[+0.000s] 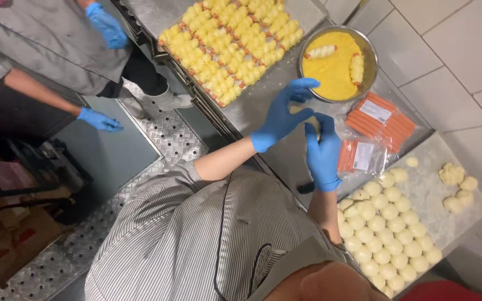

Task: Preparing sausage rolls by wrapping sausages in dough and coating them in breadcrumbs.

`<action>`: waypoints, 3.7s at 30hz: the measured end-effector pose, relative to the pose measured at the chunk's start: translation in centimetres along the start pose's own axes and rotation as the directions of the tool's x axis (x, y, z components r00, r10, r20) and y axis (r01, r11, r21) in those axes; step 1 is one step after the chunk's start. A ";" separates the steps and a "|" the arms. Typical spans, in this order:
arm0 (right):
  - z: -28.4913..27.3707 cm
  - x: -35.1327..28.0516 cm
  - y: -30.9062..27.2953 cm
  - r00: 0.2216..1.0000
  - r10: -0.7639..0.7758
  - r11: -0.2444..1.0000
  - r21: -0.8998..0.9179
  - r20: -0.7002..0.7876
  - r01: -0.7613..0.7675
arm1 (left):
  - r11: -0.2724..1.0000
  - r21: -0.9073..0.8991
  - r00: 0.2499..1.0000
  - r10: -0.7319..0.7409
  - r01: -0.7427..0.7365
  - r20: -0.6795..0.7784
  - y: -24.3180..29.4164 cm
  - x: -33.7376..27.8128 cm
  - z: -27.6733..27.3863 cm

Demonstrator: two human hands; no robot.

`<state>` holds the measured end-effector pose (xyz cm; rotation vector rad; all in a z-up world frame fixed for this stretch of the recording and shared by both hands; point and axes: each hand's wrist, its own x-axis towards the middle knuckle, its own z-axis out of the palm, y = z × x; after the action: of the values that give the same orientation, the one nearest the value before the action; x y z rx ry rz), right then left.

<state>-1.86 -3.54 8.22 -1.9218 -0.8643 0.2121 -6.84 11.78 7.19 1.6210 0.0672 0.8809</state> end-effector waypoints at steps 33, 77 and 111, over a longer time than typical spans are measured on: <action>11.8 0.8 6.4 0.878 -0.092 0.921 0.375 0.469 -0.104 | 0.916 -0.323 0.957 -0.277 0.237 -0.084 2.7 -4.2 -7.8; -6.3 -11.2 15.2 0.771 0.562 0.594 0.795 -0.301 -0.122 | 0.990 0.132 0.819 -0.038 -0.047 0.573 -16.7 1.9 11.8; -5.6 -3.4 9.3 0.888 0.244 0.879 0.476 -0.390 -0.032 | 0.860 0.453 0.959 0.127 -0.235 0.255 -5.0 -0.1 4.2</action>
<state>2.88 -12.21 2.53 -1.4939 -0.3243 0.0526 -2.47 9.64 2.85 2.2143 -0.0250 0.8675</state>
